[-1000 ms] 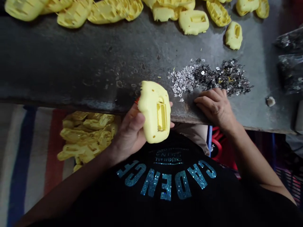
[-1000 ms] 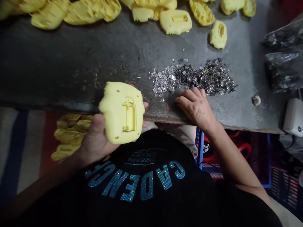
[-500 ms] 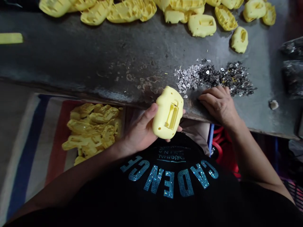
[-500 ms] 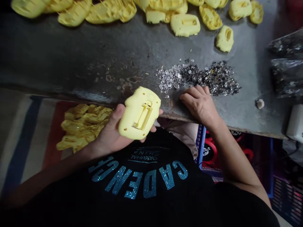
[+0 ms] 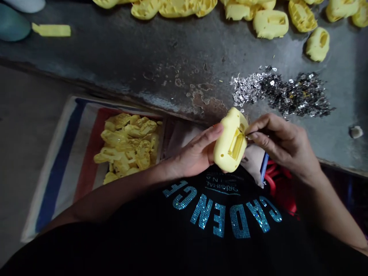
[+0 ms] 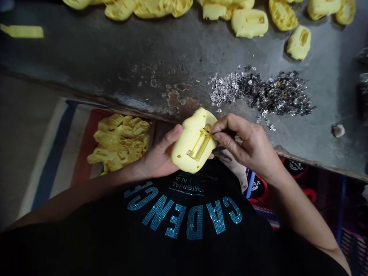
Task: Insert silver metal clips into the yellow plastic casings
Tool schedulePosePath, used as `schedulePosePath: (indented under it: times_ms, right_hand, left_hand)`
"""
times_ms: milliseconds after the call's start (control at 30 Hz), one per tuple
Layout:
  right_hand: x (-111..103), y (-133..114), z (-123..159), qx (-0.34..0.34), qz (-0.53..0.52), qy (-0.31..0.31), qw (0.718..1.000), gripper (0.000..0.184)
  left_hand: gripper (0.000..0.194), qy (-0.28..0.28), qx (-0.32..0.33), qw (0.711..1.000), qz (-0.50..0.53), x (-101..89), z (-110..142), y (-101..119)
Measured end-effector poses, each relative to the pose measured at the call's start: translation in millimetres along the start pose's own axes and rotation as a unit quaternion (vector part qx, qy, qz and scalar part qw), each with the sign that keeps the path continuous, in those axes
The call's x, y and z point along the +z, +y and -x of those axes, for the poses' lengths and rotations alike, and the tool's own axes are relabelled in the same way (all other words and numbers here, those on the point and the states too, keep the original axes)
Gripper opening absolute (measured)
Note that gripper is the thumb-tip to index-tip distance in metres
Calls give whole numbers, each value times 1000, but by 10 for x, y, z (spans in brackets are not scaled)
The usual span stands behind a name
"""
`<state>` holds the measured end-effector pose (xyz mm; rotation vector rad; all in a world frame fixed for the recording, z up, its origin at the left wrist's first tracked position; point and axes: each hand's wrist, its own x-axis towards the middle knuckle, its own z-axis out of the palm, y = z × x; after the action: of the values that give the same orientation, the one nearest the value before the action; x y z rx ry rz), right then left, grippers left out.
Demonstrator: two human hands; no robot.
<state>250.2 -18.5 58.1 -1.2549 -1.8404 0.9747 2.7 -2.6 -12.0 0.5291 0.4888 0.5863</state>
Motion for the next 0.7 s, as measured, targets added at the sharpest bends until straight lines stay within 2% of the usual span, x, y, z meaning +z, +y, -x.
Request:
schedulePosePath:
  times_ms: [100, 200, 367, 700]
  right_hand:
    - [-27, -17, -53, 26, -35, 6, 999, 24]
    - [-72, -15, -95, 24, -58, -3, 998, 24]
    - [-115, -69, -136, 18, -55, -39, 998, 21]
    - [-250, -78, -336, -33, 59, -122, 990, 16]
  left_hand:
    - [86, -32, -16, 999, -10, 19, -1, 1]
    - [84, -47, -24, 999, -4, 35, -3, 3]
    - [71, -27, -37, 999, 6, 45, 11, 10]
    - [83, -46, -54, 997, -11, 77, 5, 33]
